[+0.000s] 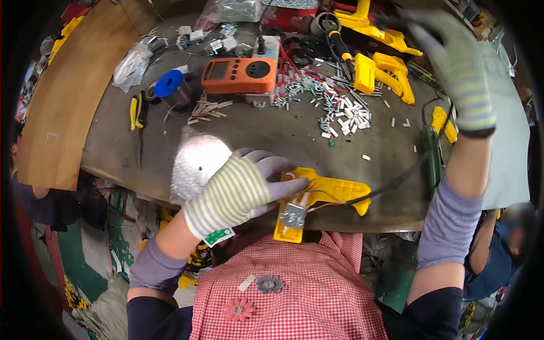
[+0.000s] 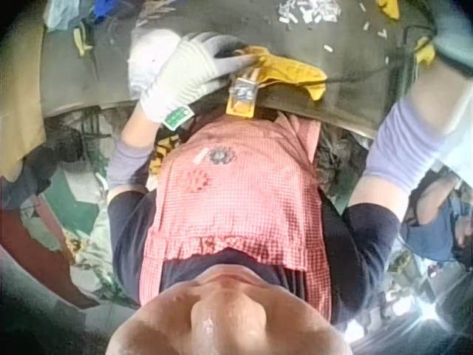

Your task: Assembling and soldering components inside a yellow plastic enclosure for a handheld electronic device.

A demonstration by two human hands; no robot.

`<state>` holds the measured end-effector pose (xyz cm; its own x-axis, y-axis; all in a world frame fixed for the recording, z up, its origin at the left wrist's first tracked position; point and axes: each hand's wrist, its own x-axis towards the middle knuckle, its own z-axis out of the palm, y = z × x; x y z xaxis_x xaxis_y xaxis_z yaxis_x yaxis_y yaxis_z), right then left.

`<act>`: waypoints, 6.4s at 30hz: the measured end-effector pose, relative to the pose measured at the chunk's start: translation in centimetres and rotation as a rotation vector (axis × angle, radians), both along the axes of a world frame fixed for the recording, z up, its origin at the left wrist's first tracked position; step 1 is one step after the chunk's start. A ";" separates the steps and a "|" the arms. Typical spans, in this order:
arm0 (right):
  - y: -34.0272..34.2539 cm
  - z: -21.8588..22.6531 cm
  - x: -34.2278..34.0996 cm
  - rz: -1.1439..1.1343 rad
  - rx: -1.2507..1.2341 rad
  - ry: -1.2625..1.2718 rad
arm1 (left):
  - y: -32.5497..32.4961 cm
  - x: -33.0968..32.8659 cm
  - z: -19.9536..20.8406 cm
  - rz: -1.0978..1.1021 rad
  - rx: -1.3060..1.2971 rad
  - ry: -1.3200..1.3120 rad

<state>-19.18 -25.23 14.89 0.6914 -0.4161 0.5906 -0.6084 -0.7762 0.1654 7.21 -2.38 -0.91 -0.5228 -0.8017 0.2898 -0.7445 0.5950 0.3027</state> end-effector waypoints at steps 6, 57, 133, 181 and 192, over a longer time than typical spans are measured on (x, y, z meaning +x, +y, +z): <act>3.4 -13.1 -7.9 -0.415 0.329 -0.247 | -0.6 -0.2 0.4 -0.026 0.050 0.033; 13.3 -16.8 -6.9 0.302 0.755 -0.218 | -2.9 -3.3 1.3 0.028 0.156 0.135; 19.2 -14.4 4.5 0.000 1.281 -0.494 | 4.8 -2.7 0.4 0.173 0.037 0.146; 19.6 -15.9 4.0 0.361 0.852 -0.279 | 4.2 -1.4 -0.5 0.215 0.030 0.186; 19.8 -16.5 3.5 0.338 0.872 -0.285 | 4.3 -1.4 -1.1 0.157 -0.024 0.226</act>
<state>-15.72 -5.41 -1.64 0.7334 -0.5926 0.3331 -0.2599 -0.6972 -0.6681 5.85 1.88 -2.02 -0.3124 -0.8592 0.4053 -0.7435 0.4867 0.4586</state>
